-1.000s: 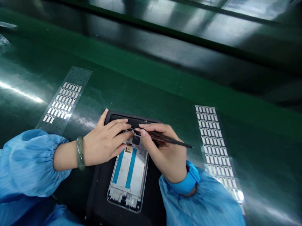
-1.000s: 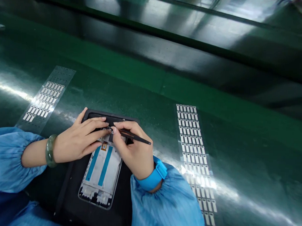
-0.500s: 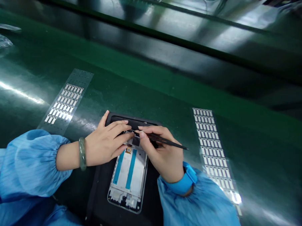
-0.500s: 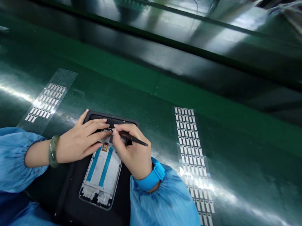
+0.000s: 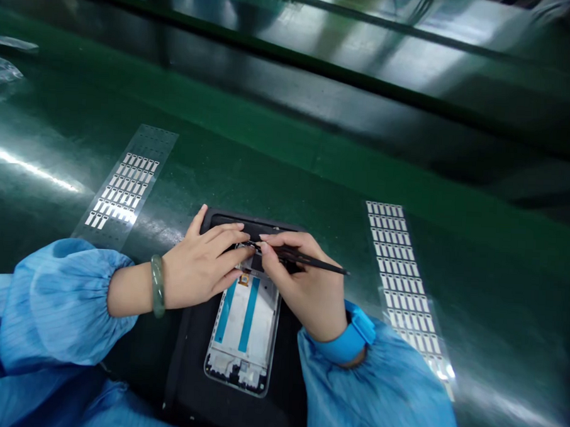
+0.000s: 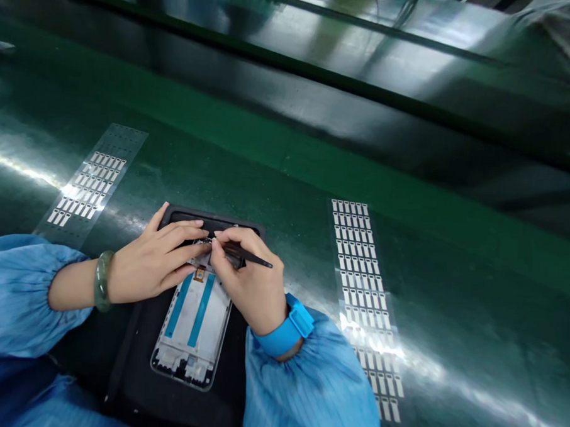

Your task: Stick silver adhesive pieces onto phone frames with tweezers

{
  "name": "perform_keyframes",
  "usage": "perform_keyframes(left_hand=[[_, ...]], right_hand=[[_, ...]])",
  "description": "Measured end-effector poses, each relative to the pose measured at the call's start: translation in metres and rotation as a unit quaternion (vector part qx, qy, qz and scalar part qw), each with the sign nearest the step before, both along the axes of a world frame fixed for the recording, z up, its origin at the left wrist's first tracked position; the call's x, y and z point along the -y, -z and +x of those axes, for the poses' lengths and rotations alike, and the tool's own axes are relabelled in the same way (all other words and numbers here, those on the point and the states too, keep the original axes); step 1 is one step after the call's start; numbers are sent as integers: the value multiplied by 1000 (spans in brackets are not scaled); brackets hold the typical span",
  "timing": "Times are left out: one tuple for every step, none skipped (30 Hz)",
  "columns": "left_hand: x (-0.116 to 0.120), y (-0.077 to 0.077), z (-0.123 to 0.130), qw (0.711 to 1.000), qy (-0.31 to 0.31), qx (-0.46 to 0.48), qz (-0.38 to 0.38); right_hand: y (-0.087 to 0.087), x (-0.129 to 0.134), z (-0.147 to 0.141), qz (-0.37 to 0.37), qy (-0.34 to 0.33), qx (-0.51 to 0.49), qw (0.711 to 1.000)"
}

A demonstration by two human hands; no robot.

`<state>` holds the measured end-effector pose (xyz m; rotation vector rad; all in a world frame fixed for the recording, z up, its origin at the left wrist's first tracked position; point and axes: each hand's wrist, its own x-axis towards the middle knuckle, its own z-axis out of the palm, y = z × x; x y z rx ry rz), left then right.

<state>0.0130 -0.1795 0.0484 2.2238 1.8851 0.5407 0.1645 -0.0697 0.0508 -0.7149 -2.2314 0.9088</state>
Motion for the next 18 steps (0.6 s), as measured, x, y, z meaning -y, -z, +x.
perform_keyframes(left_hand=[[0, 0, 0, 1000, 0, -1, 2], [0, 0, 0, 1000, 0, -2, 3], [0, 0, 0, 1000, 0, -2, 4], [0, 0, 0, 1000, 1, -3, 4], [0, 0, 0, 1000, 0, -4, 5], [0, 0, 0, 1000, 1, -5, 5], [0, 0, 0, 1000, 0, -5, 4], [0, 0, 0, 1000, 0, -6, 4], [0, 0, 0, 1000, 0, -6, 4], [0, 0, 0, 1000, 0, -5, 3], [0, 0, 0, 1000, 0, -5, 2], [0, 0, 0, 1000, 1, -3, 1], [0, 0, 0, 1000, 1, -2, 1], [0, 0, 0, 1000, 2, -1, -1], [0, 0, 0, 1000, 2, 0, -2], [0, 0, 0, 1000, 2, 1, -3], [0, 0, 0, 1000, 2, 1, -4], [0, 0, 0, 1000, 1, 2, -5]], right_hand=[[1, 0, 0, 1, 2, 0, 1000], [2, 0, 0, 2, 4, -1, 1000], [3, 0, 0, 0, 6, -2, 1000], [4, 0, 1, -6, 9, -3, 1000], [5, 0, 1, -17, 13, -6, 1000], [7, 0, 2, -33, 19, -12, 999], [8, 0, 3, -52, 28, -23, 998], [9, 0, 4, -71, 39, -36, 996], [10, 0, 5, -87, 50, -51, 994], [10, 0, 5, -97, 59, -65, 991], [10, 1, 6, -102, 64, -73, 990], [9, 1, 6, -102, 65, -76, 990], [9, 1, 6, -97, 64, -73, 991], [8, 1, 6, -89, 60, -68, 992], [8, 2, 6, -80, 54, -63, 993], [7, 1, 5, -74, 48, -59, 994], [7, 1, 5, -69, 43, -56, 995], [7, 1, 5, -66, 38, -53, 996]])
